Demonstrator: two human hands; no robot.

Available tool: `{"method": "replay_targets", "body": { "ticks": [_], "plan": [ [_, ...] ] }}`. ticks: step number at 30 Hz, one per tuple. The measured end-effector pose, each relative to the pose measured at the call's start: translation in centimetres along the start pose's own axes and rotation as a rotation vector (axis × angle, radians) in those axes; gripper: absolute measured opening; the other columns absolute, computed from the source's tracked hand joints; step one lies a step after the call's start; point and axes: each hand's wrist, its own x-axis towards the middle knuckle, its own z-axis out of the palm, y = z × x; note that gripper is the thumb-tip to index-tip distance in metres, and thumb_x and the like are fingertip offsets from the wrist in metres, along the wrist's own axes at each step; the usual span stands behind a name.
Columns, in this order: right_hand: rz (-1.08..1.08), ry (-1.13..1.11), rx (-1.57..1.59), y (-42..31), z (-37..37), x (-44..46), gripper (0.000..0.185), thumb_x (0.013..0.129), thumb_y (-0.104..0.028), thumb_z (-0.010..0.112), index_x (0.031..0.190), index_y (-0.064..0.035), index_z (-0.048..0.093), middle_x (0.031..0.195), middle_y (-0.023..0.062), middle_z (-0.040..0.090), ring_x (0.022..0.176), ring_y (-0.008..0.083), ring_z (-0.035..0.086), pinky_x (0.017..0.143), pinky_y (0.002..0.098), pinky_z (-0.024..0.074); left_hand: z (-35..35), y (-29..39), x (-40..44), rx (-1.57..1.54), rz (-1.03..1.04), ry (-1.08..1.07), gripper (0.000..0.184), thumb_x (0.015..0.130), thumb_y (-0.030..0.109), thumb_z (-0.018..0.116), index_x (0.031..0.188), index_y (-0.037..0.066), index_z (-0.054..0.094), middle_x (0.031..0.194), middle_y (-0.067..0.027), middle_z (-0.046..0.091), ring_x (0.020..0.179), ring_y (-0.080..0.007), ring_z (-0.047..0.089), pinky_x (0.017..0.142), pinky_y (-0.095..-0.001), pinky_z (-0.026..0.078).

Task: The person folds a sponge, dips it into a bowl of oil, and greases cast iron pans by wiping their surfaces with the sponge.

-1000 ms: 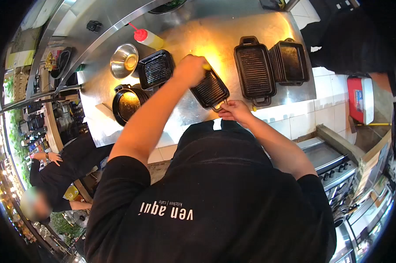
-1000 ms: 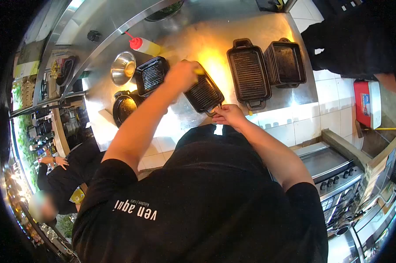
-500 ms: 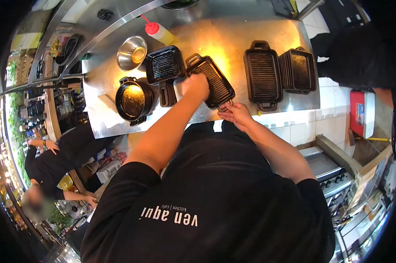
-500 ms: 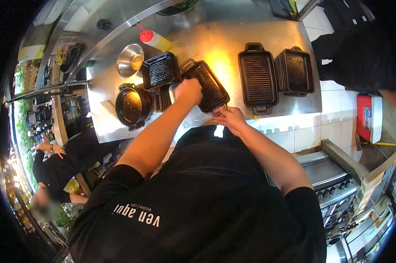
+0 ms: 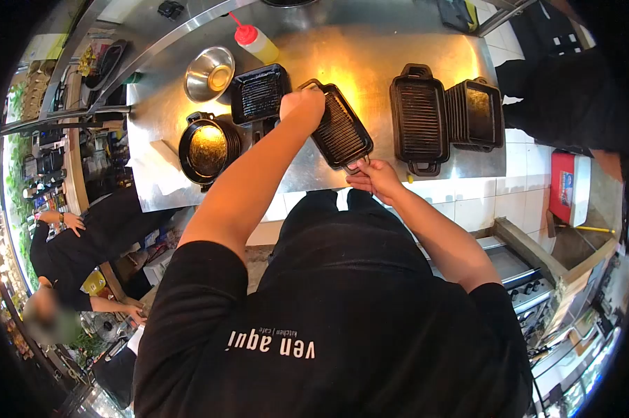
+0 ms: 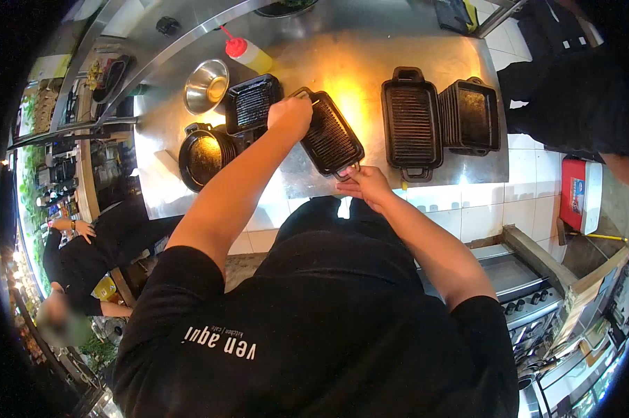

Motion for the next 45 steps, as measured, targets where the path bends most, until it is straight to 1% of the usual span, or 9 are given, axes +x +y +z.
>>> {"method": "replay_targets", "body": {
  "ticks": [3,9,16,25,31,35,37,40,45],
  "plan": [
    [-0.060,0.002,-0.127,0.1,-0.2,0.6,0.035,0.116,-0.025,0.053,0.122,0.0074,0.065,0.110,0.0231,0.076,0.101,0.0333,0.080,0.087,0.0400,0.0667,1.3,1.2,1.6,-0.032,0.099,-0.055,0.023,0.101,0.015,0.056,0.107,0.003,0.075,0.106,-0.0196,0.079,0.101,-0.0394,0.077,0.086,-0.0498,0.062],
    [-0.022,0.003,-0.184,0.2,-0.3,1.2,0.036,0.116,-0.024,0.052,0.123,0.0085,0.064,0.111,0.0267,0.077,0.097,0.0341,0.081,0.083,0.0405,0.0673,3.5,2.8,1.8,-0.252,0.202,0.288,0.016,0.094,0.012,0.060,0.097,0.006,0.075,0.099,-0.0155,0.077,0.104,-0.0325,0.074,0.089,-0.0458,0.060],
    [-0.034,0.032,-0.195,0.3,0.0,0.9,0.034,0.114,-0.025,0.057,0.122,0.0066,0.066,0.107,0.0219,0.077,0.097,0.0309,0.081,0.082,0.0397,0.0674,5.7,2.5,-2.4,-0.295,0.918,0.167,0.015,0.085,0.017,0.071,0.099,0.015,0.072,0.090,-0.0040,0.071,0.093,-0.0274,0.069,0.085,-0.0423,0.056],
    [-0.028,0.078,-0.245,0.4,-0.1,0.5,0.035,0.114,-0.028,0.057,0.121,0.0043,0.068,0.107,0.0205,0.078,0.096,0.0280,0.080,0.082,0.0383,0.0669,1.5,0.2,2.1,-0.019,0.599,0.308,0.016,0.090,0.018,0.068,0.106,0.015,0.069,0.098,-0.0095,0.074,0.094,-0.0299,0.072,0.082,-0.0445,0.059],
    [-0.028,0.071,-0.264,0.5,0.0,0.5,0.035,0.115,-0.029,0.057,0.124,0.0034,0.068,0.109,0.0202,0.078,0.096,0.0272,0.080,0.084,0.0382,0.0660,3.8,3.2,1.5,-0.192,0.595,0.086,0.016,0.092,0.017,0.065,0.107,0.012,0.065,0.097,-0.0145,0.073,0.099,-0.0371,0.073,0.084,-0.0491,0.059],
    [-0.053,0.036,-0.245,1.0,-0.1,0.4,0.035,0.115,-0.029,0.056,0.125,0.0026,0.068,0.110,0.0195,0.078,0.096,0.0267,0.080,0.084,0.0380,0.0655,3.9,4.6,-3.6,-0.288,0.894,-0.070,0.017,0.092,0.014,0.063,0.108,0.011,0.062,0.092,-0.0171,0.070,0.097,-0.0410,0.072,0.080,-0.0517,0.059],
    [-0.038,0.051,-0.203,1.1,0.0,0.4,0.035,0.115,-0.028,0.056,0.125,0.0023,0.068,0.110,0.0184,0.078,0.096,0.0263,0.080,0.083,0.0377,0.0655,3.2,3.9,-4.7,-0.318,0.879,-0.094,0.018,0.093,0.015,0.063,0.111,0.011,0.063,0.094,-0.0176,0.071,0.098,-0.0427,0.072,0.081,-0.0526,0.058],
    [-0.049,0.044,-0.253,1.0,-0.2,0.3,0.038,0.116,-0.032,0.054,0.127,0.0012,0.066,0.113,0.0168,0.077,0.100,0.0265,0.079,0.085,0.0382,0.0651,0.4,1.7,-4.7,-0.055,0.740,-0.427,0.023,0.098,0.019,0.062,0.120,0.013,0.065,0.101,-0.0201,0.073,0.100,-0.0426,0.074,0.085,-0.0539,0.059],
    [-0.042,0.072,-0.256,0.5,0.2,0.0,0.035,0.115,-0.030,0.057,0.125,0.0008,0.069,0.110,0.0160,0.078,0.094,0.0255,0.080,0.080,0.0376,0.0659,-2.9,-0.1,-1.9,0.013,0.539,-0.272,0.025,0.096,0.018,0.064,0.121,0.016,0.068,0.102,-0.0174,0.074,0.100,-0.0392,0.075,0.086,-0.0532,0.059]
  ]
}}
